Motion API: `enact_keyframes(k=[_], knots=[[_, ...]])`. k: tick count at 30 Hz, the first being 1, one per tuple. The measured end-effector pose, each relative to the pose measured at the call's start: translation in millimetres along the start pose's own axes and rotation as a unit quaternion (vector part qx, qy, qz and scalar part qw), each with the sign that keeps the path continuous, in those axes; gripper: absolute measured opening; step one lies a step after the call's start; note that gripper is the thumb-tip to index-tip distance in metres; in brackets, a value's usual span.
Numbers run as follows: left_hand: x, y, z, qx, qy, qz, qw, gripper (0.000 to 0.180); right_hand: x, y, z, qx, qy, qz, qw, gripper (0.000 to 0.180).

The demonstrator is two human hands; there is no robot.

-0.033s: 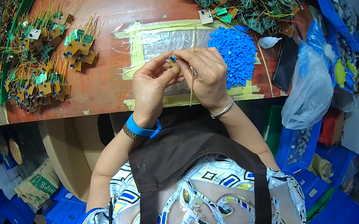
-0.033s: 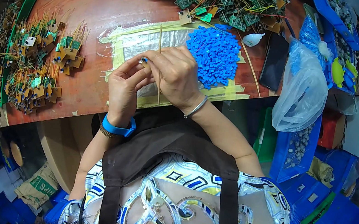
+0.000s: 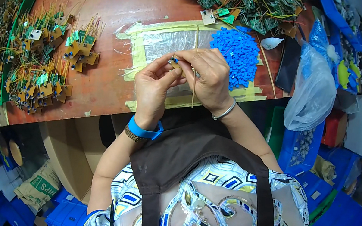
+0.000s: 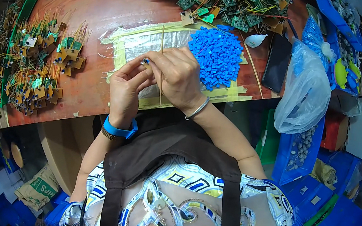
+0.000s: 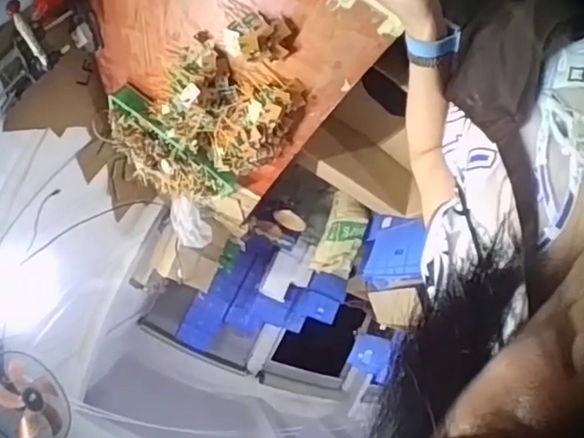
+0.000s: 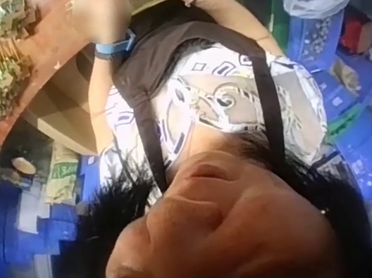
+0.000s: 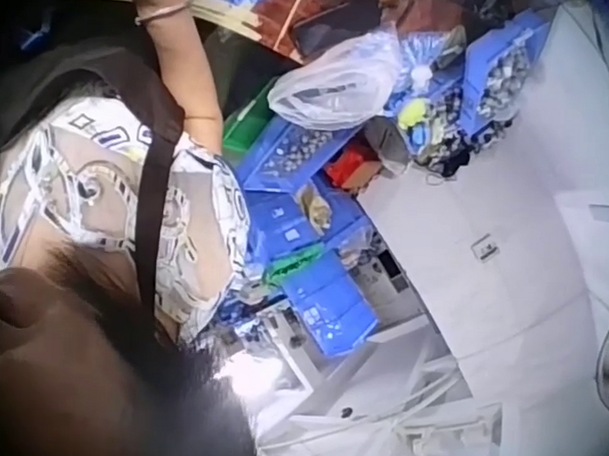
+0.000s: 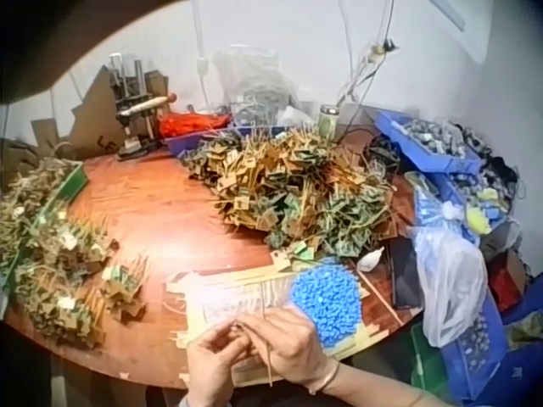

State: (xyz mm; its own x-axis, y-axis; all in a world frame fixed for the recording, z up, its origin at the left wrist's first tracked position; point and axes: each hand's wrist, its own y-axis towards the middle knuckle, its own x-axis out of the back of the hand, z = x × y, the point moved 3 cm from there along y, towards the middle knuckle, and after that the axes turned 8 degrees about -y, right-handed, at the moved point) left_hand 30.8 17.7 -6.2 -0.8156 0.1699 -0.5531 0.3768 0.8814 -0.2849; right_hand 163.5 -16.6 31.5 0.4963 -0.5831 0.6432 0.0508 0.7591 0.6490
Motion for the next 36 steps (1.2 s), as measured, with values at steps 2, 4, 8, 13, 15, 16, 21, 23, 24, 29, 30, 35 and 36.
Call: enact_keyframes(k=[2,4,8,13,15,16,21,23,24,29,30,35,36], knots=[[-1,-1,-1,-0.004,0.007,0.008,1.000,0.036,0,0,1,-0.004,-0.001,-0.004,1.000,0.025],[0,-2,-2,0.002,0.009,0.004,1.000,0.035,-1,-1,1,-0.013,0.002,-0.007,1.000,0.024],[-2,-3,-4,0.003,0.004,0.009,1.000,0.035,-2,-2,1,-0.016,0.002,-0.009,1.000,0.024],[-2,-3,-5,0.002,0.013,0.017,1.000,0.035,-4,-2,1,-0.025,0.009,-0.012,1.000,0.023],[-1,-2,-6,-0.002,0.012,0.020,1.000,0.032,-4,-1,2,-0.026,0.015,-0.009,0.999,0.023],[-1,-2,-6,-0.005,0.011,0.023,1.000,0.030,-4,0,2,-0.027,0.021,-0.007,0.999,0.023],[7,-2,-5,0.001,-0.046,-0.009,0.999,0.023,-5,5,10,-0.027,0.043,-0.006,0.999,0.022],[7,1,-5,-0.006,-0.037,-0.026,0.999,0.022,-5,5,13,-0.036,0.025,-0.007,0.999,0.022],[10,1,-6,-0.012,-0.038,-0.023,0.999,0.022,-6,4,14,-0.037,0.032,0.011,0.999,0.024],[39,0,-51,-0.181,-0.004,-0.073,0.981,0.023,-3,20,30,0.012,0.066,-0.047,0.997,0.031],[51,3,-71,-0.223,0.025,-0.093,0.970,0.023,-2,21,28,0.009,0.063,-0.054,0.996,0.032],[117,24,-136,-0.375,0.100,-0.229,0.893,0.023,-6,15,26,-0.001,0.060,-0.026,0.998,0.034],[136,29,-139,-0.382,0.100,-0.230,0.889,0.023,-6,14,30,-0.003,0.064,-0.028,0.998,0.034]])
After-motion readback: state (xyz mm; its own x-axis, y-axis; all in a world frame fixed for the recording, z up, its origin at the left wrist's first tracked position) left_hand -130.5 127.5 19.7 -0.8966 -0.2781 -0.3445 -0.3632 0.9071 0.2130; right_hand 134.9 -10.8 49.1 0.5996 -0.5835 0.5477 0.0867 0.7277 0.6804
